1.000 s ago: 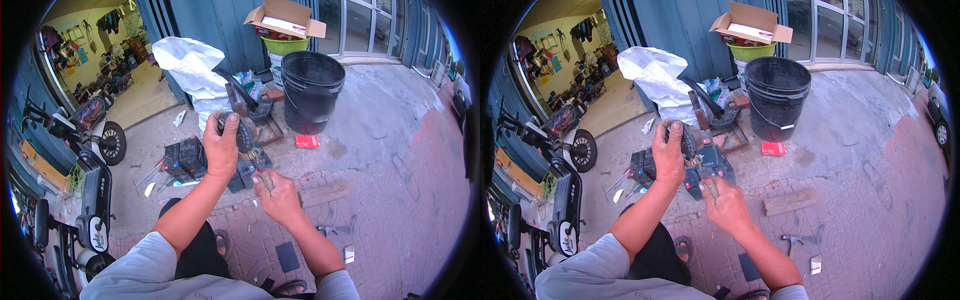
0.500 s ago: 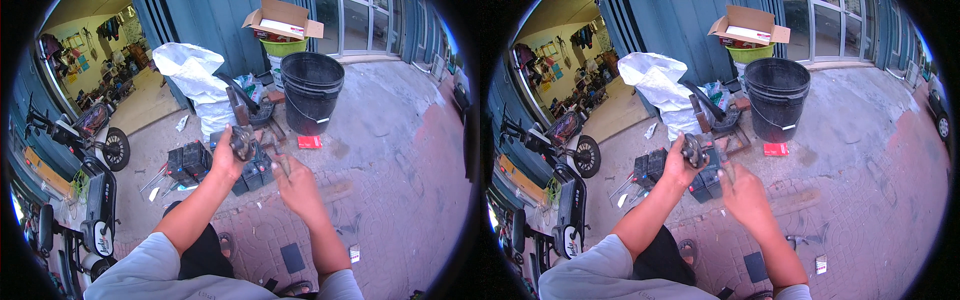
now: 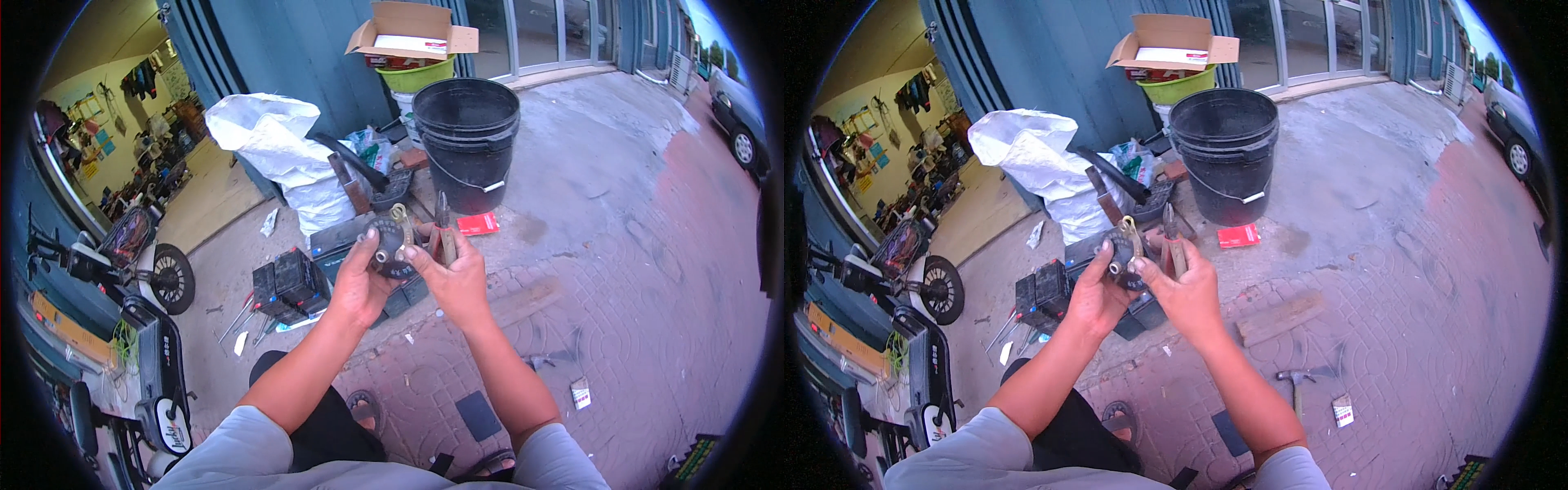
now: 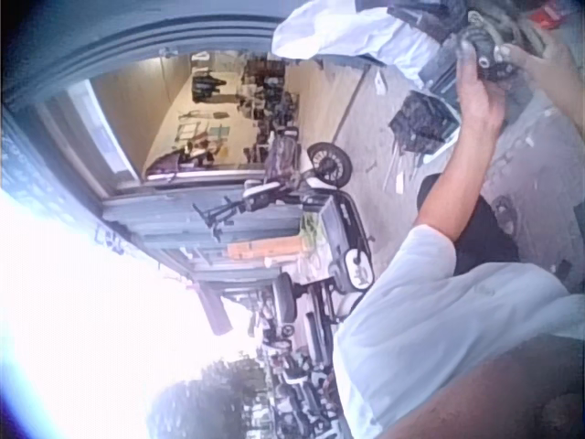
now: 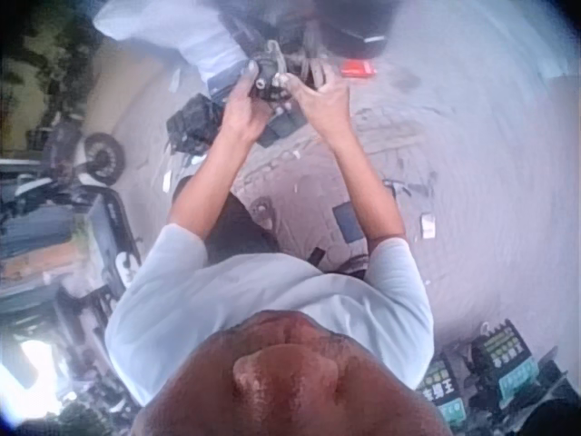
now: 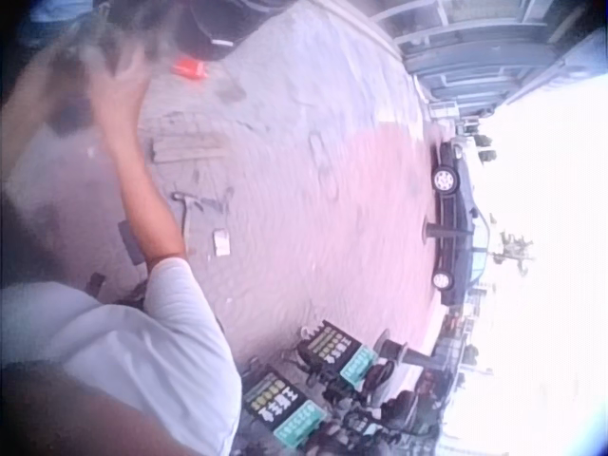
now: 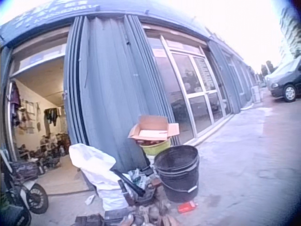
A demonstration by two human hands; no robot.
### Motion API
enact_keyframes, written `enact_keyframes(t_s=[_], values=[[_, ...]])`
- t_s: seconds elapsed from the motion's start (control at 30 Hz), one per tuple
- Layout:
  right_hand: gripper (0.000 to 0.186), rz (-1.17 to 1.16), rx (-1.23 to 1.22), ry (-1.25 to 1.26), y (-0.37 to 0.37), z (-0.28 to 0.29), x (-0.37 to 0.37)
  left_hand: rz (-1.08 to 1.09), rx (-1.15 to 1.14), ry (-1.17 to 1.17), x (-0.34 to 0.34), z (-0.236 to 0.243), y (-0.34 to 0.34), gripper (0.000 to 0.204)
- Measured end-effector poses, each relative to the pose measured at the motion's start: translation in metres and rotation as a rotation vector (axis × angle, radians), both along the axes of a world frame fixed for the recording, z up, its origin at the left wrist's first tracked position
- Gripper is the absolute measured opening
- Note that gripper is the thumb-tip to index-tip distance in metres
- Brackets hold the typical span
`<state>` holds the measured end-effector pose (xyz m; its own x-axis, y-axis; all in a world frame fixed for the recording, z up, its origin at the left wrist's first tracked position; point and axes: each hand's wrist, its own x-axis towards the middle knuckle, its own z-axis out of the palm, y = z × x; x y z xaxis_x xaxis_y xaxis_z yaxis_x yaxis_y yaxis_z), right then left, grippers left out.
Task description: The person cleans and reassembles a mechanical component by using a hammer to tap parts into place and pliers to adjust small metal pieces on the assembly.
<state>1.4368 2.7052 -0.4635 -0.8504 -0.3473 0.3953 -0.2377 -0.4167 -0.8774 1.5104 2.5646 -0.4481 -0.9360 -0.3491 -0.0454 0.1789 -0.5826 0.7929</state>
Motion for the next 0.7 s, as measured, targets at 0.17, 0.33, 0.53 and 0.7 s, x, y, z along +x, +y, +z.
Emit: enact_keyframes(t_s=[0.17,0.33,0.53,0.7], values=[[0.035,0.142,-0.040,-0.236,0.013,0.000,-0.018,0.032,-0.127,-0.020,0.000,0.001,0.007,0.044],[0.036,0.216,-0.134,-0.353,0.015,-0.010,-0.026,0.015,-0.230,-0.035,0.001,0.001,0.004,0.054],[0.026,0.346,-0.246,-0.518,0.024,-0.022,-0.042,-0.033,-0.463,-0.003,0.009,0.009,0.022,0.072],[0.022,0.466,-0.243,-0.612,0.026,-0.038,-0.056,-0.017,-0.556,0.070,0.009,-0.002,0.029,0.080]])
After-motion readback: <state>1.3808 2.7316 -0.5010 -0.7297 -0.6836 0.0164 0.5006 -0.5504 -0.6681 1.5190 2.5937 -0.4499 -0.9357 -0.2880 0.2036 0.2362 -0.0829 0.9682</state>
